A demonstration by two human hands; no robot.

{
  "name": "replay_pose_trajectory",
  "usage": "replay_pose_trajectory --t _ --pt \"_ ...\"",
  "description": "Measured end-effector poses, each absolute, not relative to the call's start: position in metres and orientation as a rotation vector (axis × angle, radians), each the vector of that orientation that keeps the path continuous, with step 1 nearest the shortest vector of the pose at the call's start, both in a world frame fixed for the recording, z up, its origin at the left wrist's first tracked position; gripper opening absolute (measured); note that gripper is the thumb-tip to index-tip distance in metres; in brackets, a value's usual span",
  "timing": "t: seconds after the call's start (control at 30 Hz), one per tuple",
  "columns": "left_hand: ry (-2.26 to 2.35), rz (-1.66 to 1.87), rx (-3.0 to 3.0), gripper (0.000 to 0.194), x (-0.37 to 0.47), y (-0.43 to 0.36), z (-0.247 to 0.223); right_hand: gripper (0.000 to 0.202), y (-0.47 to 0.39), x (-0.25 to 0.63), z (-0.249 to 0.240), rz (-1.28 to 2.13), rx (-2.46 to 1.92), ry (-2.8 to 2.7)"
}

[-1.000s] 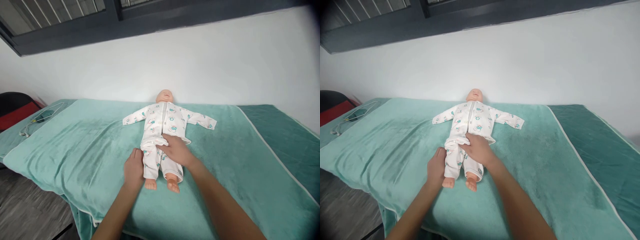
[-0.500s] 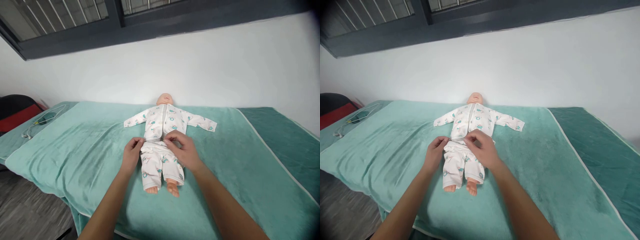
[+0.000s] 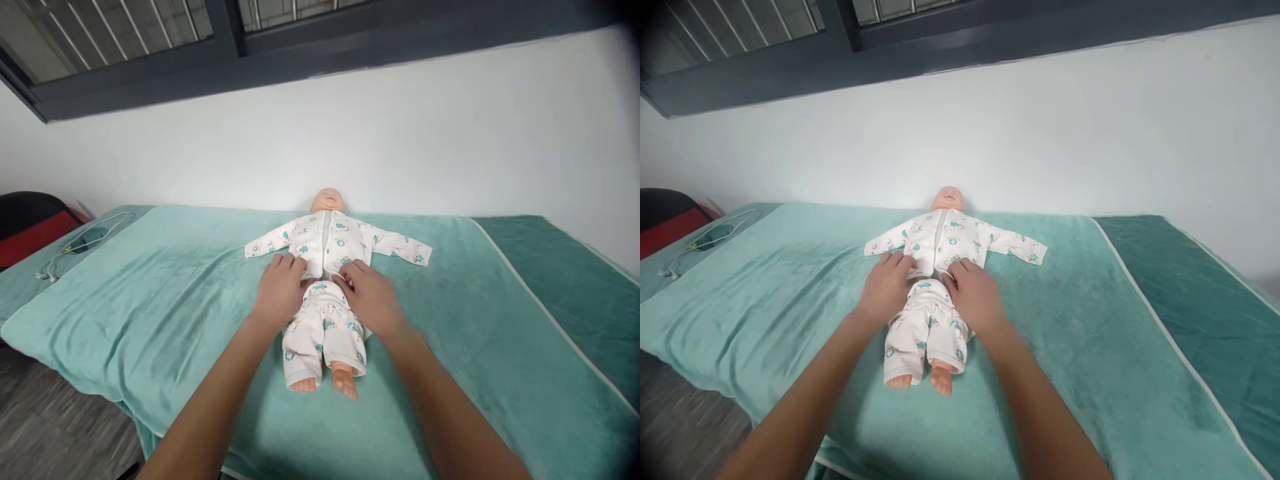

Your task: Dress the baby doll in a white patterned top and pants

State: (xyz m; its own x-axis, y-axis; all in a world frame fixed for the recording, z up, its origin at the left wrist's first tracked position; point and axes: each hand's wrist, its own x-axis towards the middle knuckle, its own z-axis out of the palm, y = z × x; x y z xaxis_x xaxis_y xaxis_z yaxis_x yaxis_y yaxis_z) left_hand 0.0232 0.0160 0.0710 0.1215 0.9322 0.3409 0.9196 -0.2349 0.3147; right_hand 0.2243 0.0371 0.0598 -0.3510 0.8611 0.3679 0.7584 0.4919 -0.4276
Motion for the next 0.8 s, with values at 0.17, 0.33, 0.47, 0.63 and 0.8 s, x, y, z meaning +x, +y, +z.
replay_pose_trajectory --t 0.17,0.33,0.47,0.63,0.8 --pt "1.927 0.698 2.449 0.010 0.028 0.021 0.069 0.019 0.041 0.230 0.060 0.534 -1.392 -1.894" --pt "1.853 1.349 1.752 0.021 0.018 0.034 0.055 0.024 0.045 0.237 0.060 0.814 -1.334 -1.697" --pt "1.648 1.855 0.833 0.026 -0.011 0.040 0.031 0.029 0.048 0.242 0.058 0.946 -1.296 -1.564" --pt "1.719 1.713 0.782 0.023 -0.045 0.039 0.006 0.031 0.051 0.242 0.052 0.996 -1.263 -1.545" --pt "1.833 1.724 0.861 0.022 -0.048 0.033 -0.002 0.031 0.048 0.239 0.051 1.034 -1.187 -1.478"
